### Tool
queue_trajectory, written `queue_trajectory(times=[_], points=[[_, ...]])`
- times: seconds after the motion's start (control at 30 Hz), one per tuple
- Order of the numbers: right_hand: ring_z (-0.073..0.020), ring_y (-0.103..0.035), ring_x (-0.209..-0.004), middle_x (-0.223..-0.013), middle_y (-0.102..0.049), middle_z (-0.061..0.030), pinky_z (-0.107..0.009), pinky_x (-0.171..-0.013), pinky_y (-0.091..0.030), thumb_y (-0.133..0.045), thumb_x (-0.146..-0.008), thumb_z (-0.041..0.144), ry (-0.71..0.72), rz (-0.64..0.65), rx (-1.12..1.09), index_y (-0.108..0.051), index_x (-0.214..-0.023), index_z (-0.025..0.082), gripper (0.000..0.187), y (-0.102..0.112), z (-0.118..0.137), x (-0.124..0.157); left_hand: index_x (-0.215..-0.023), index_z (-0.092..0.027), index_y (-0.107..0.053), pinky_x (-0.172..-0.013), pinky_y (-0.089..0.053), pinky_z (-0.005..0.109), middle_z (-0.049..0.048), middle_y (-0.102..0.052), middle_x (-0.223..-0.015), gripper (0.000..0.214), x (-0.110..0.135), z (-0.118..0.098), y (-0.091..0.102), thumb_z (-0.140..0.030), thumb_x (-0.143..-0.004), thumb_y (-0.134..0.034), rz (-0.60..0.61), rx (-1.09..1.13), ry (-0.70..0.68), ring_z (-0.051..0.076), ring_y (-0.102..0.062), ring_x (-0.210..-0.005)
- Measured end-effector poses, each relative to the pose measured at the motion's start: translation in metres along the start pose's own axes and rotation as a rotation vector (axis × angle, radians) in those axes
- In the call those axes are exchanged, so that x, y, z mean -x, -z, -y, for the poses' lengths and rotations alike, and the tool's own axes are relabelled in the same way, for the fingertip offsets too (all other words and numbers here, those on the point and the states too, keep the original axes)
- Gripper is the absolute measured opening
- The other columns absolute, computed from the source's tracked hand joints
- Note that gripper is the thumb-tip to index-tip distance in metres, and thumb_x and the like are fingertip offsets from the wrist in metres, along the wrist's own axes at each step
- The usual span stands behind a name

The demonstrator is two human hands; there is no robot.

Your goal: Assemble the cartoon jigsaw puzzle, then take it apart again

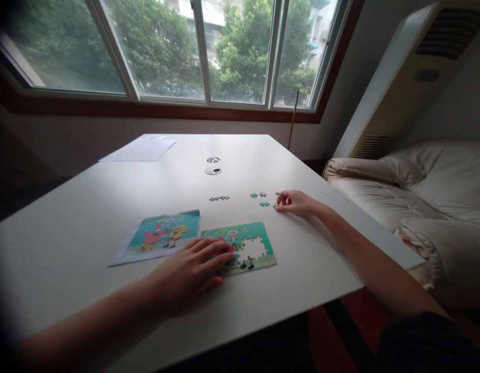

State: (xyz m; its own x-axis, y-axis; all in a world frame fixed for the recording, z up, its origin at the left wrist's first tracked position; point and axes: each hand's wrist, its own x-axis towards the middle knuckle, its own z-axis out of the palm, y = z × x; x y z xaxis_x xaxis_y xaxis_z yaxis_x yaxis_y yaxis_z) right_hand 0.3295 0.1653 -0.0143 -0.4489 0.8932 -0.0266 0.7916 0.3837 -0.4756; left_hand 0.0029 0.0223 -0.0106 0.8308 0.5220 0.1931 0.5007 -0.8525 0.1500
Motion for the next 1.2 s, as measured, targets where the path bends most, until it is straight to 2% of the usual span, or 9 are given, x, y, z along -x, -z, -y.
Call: queue_trajectory(times=[0.2, 0.3, 0.4, 0.53, 0.67, 0.87, 1.1, 1.2], points=[[-0.011, -0.047, -0.063, -0.071, -0.054, -0.0003, -0.023, -0.057, -0.037, -0.063, -0.067, 0.04, 0.048, 0.011, -0.15, -0.053, -0.075, 0.015, 0.027, 0.001, 0.007, 0.003, -0.124, -0.022, -0.041, -0.089, -0.039, 0.044, 0.0095, -0.05, -0.121, 0.037, 0.0, 0.001, 0.0, -0.034, -0.09, -0.04, -0.005, 0.0, 0.0, 0.027, -0.044, -0.11], [-0.0098, -0.046, -0.059, -0.067, -0.053, 0.0006, -0.023, -0.055, -0.037, -0.063, -0.069, 0.04, 0.073, 0.049, -0.291, -0.052, -0.075, 0.015, 0.028, -0.003, 0.023, 0.007, -0.124, -0.021, -0.041, -0.089, -0.039, 0.044, 0.01, -0.05, -0.121, 0.036, 0.0, 0.0, 0.0, -0.034, -0.091, -0.039, -0.002, 0.005, -0.003, 0.027, -0.044, -0.111], [-0.0102, -0.049, -0.06, -0.069, -0.058, -0.0012, -0.022, -0.053, -0.037, -0.061, -0.072, 0.042, 0.124, 0.149, -0.391, -0.056, -0.086, 0.014, 0.032, -0.011, 0.048, 0.013, -0.123, -0.02, -0.042, -0.089, -0.039, 0.045, 0.0099, -0.05, -0.119, 0.036, -0.001, 0.0, 0.0, -0.034, -0.091, -0.039, -0.006, 0.009, -0.001, 0.027, -0.045, -0.109], [-0.0093, -0.047, -0.061, -0.074, -0.061, -0.0025, -0.022, -0.054, -0.036, -0.056, -0.079, 0.039, 0.272, 0.194, -0.315, -0.062, -0.102, 0.015, 0.033, -0.024, 0.079, 0.022, -0.123, -0.021, -0.043, -0.089, -0.039, 0.045, 0.0095, -0.051, -0.119, 0.036, -0.001, 0.0, 0.0, -0.035, -0.09, -0.04, -0.002, 0.002, 0.004, 0.027, -0.045, -0.109], [-0.0098, -0.047, -0.064, -0.078, -0.061, -0.0029, -0.022, -0.055, -0.035, -0.051, -0.084, 0.034, 0.335, 0.174, -0.284, -0.064, -0.1, 0.016, 0.027, -0.031, 0.093, 0.028, -0.124, -0.021, -0.043, -0.088, -0.039, 0.044, 0.0099, -0.051, -0.119, 0.036, -0.001, 0.0, 0.0, -0.034, -0.09, -0.04, -0.007, -0.005, 0.002, 0.027, -0.045, -0.109], [-0.0103, -0.051, -0.063, -0.071, -0.06, -0.002, -0.021, -0.054, -0.036, -0.058, -0.079, 0.034, 0.268, 0.129, -0.399, -0.061, -0.094, 0.014, 0.026, -0.032, 0.094, 0.027, -0.123, -0.02, -0.043, -0.088, -0.039, 0.044, 0.0099, -0.051, -0.12, 0.036, -0.001, 0.0, -0.001, -0.034, -0.091, -0.038, -0.007, 0.001, -0.005, 0.027, -0.045, -0.109], [-0.0084, -0.051, -0.053, -0.065, -0.062, -0.0018, -0.02, -0.047, -0.034, -0.062, -0.075, 0.037, 0.115, 0.185, -0.66, -0.057, -0.086, 0.013, 0.028, -0.039, 0.091, 0.025, -0.124, -0.02, -0.043, -0.088, -0.039, 0.044, 0.0098, -0.05, -0.121, 0.036, 0.0, 0.0, -0.001, -0.035, -0.091, -0.037, -0.009, -0.003, -0.012, 0.027, -0.045, -0.109], [-0.008, -0.05, -0.054, -0.067, -0.062, -0.0017, -0.02, -0.048, -0.034, -0.063, -0.073, 0.038, 0.115, 0.16, -0.647, -0.057, -0.082, 0.013, 0.027, -0.04, 0.09, 0.024, -0.124, -0.02, -0.043, -0.088, -0.039, 0.044, 0.0098, -0.051, -0.121, 0.036, 0.0, 0.0, -0.001, -0.035, -0.091, -0.038, -0.01, -0.007, -0.009, 0.027, -0.045, -0.108]])
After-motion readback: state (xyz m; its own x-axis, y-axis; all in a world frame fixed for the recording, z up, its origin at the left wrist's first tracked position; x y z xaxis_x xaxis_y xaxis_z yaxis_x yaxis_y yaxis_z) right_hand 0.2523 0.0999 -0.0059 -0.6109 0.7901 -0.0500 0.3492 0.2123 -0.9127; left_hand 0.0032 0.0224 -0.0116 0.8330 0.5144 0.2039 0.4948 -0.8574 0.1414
